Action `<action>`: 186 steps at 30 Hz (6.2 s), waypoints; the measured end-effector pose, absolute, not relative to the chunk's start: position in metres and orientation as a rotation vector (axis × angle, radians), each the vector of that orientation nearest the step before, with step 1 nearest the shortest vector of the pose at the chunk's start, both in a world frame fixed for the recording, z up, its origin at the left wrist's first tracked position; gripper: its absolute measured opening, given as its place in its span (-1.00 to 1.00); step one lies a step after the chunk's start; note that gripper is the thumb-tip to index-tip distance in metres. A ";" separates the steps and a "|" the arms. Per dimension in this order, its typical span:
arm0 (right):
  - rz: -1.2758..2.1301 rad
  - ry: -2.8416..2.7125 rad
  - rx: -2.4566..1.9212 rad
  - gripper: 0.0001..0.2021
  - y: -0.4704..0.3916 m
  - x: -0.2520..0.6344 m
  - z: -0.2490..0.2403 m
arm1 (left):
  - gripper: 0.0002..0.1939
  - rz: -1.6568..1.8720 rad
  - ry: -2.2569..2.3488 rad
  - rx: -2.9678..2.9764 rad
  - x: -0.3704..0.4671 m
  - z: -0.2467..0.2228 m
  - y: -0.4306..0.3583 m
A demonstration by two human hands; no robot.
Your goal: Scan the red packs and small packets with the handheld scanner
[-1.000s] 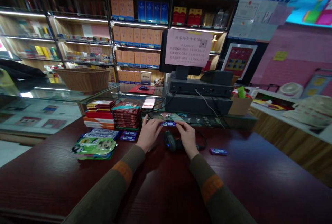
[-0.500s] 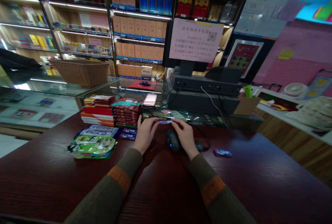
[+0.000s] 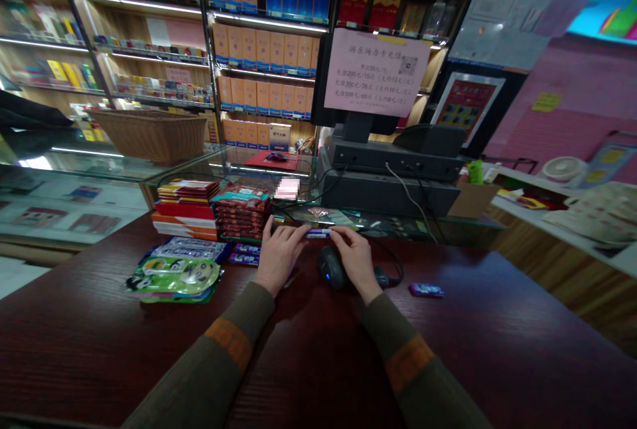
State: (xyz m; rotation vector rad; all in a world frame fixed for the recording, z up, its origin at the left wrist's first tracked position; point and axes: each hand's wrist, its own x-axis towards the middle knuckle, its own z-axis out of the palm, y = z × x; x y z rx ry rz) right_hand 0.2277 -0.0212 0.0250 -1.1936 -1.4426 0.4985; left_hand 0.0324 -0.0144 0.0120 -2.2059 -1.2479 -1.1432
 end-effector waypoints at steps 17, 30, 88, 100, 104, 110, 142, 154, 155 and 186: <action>0.432 -1.548 -1.209 -0.76 -0.025 0.224 0.024 | -0.80 -1.265 -1.094 -2.069 0.030 0.011 -0.015; 0.278 -2.029 -1.279 -0.49 -0.042 0.300 0.014 | -0.82 -1.275 -1.137 -1.967 0.020 0.005 -0.013; 0.484 -2.217 -1.230 -0.54 -0.077 0.316 0.044 | -0.80 -1.258 -1.200 -1.942 0.014 0.001 -0.007; 0.524 -2.226 -1.272 -0.59 -0.077 0.320 0.044 | -0.83 -1.232 -1.169 -1.931 0.012 0.002 -0.008; 0.527 -2.271 -1.294 -0.57 -0.078 0.320 0.047 | -0.87 -1.236 -1.159 -1.902 0.013 0.001 -0.007; 0.546 -2.288 -1.327 -0.55 -0.078 0.320 0.048 | -0.84 -1.254 -1.161 -1.930 0.012 0.001 -0.006; 0.517 -2.082 -1.431 -0.59 -0.054 0.321 0.010 | -0.84 -1.310 -1.140 -1.905 0.012 0.002 -0.008; 0.408 -1.852 -1.380 -0.74 -0.036 0.252 0.048 | -0.84 -1.316 -1.122 -1.936 0.015 0.004 -0.014; 0.417 -1.848 -1.383 -0.75 -0.034 0.248 0.048 | -0.84 -1.319 -1.121 -1.938 0.015 0.004 -0.015; 0.419 -1.722 -1.328 -0.95 -0.032 0.169 0.051 | -0.85 -1.168 -1.216 -1.985 -0.033 0.016 -0.031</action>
